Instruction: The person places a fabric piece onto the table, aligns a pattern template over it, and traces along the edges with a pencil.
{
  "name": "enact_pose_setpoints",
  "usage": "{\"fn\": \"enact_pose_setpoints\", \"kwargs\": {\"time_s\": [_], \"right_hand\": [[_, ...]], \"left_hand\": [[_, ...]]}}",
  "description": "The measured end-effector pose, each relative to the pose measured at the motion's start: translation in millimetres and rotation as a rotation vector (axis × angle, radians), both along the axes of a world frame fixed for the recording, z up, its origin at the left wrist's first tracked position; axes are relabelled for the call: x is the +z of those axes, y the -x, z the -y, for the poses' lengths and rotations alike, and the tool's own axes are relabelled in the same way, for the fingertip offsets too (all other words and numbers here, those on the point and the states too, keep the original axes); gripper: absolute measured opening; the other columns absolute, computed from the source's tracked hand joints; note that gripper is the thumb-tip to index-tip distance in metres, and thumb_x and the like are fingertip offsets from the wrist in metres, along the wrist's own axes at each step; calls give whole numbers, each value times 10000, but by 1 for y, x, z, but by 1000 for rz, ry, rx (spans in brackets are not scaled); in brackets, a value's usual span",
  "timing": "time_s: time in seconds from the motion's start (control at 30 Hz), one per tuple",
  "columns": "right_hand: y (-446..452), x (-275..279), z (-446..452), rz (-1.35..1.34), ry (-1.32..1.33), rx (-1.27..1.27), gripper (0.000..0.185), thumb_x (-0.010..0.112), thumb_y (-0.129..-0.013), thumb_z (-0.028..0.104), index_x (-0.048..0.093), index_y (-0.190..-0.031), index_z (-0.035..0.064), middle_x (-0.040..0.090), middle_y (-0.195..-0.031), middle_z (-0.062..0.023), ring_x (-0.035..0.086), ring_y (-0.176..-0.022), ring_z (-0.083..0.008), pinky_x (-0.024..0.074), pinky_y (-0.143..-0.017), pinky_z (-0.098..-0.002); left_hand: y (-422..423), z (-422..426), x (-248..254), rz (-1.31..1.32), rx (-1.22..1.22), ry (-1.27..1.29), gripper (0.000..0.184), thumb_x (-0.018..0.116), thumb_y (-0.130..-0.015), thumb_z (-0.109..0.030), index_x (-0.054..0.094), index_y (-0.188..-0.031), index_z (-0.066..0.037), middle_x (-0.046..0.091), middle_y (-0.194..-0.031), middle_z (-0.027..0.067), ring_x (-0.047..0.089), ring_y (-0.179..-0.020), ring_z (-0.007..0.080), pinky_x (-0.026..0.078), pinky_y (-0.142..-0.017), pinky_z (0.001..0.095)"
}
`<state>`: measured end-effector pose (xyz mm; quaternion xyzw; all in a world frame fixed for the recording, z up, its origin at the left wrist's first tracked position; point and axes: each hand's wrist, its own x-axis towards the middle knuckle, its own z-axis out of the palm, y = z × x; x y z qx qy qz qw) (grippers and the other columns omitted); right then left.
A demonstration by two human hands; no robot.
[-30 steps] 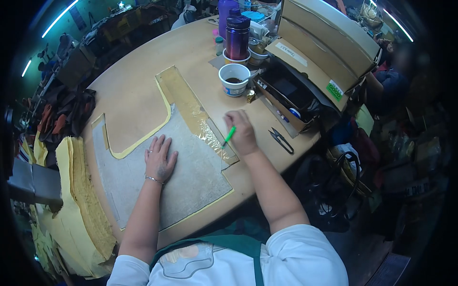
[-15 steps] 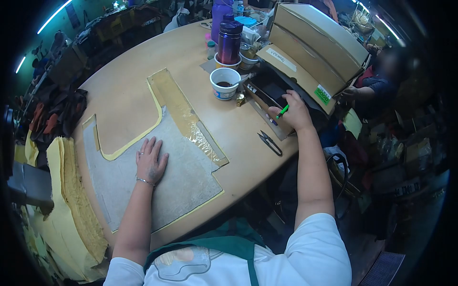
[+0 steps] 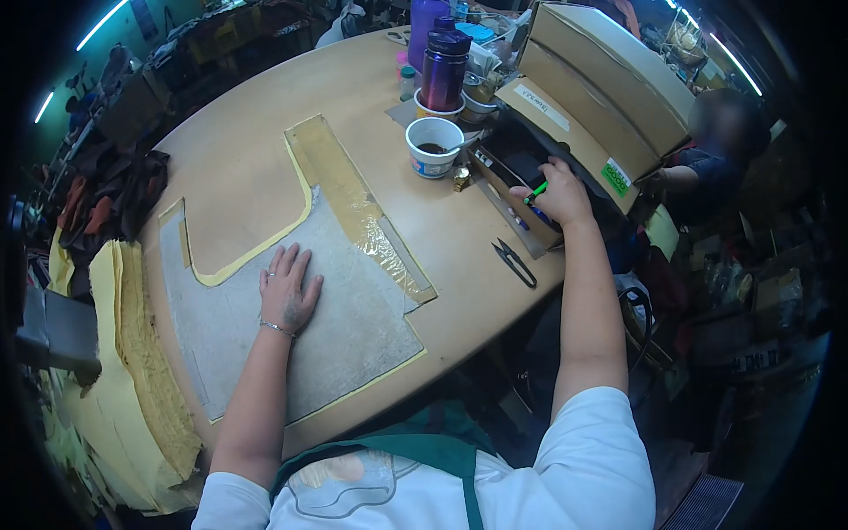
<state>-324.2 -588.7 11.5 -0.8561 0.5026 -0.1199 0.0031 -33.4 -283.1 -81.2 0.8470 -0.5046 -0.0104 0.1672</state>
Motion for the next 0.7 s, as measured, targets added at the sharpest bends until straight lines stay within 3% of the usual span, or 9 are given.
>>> {"fn": "enact_pose_setpoints", "kwargs": {"time_s": [0.4,0.5,0.6,0.7], "right_hand": [[-6,2,-1,-54,-28,-9,685,718,-589,486,566,-1042,-5,435,-1236,-186,467,-1099,-311,386,-913,-357],[-2,7,-2,144,-14,24,656,710,-619,463,555,-1058,0,466,-1200,-187,472,-1090,-315,389,-909,-359],[15,-9,-6,276,180,73,704,708,-603,486,544,-1078,-7,470,-1184,-197,476,-1077,-331,389,-907,-372],[22,-12,-42,379,217,110,657,721,-624,419,539,-1071,-28,490,-1154,-197,483,-1073,-325,404,-889,-357]], "left_hand": [[-1,-1,-3,-1,-5,11,462,548,-774,-328,474,-1192,-146,372,-1311,74,275,-1254,280,228,-954,568],[-1,0,-3,-4,-5,14,459,547,-774,-328,476,-1191,-148,373,-1310,73,277,-1253,280,228,-954,568],[-1,-1,-2,-6,-6,12,457,544,-775,-329,478,-1190,-149,372,-1311,74,277,-1253,281,227,-954,569],[-1,0,-1,-8,-1,8,452,530,-782,-348,484,-1185,-149,368,-1315,69,277,-1253,275,217,-967,561]]}}
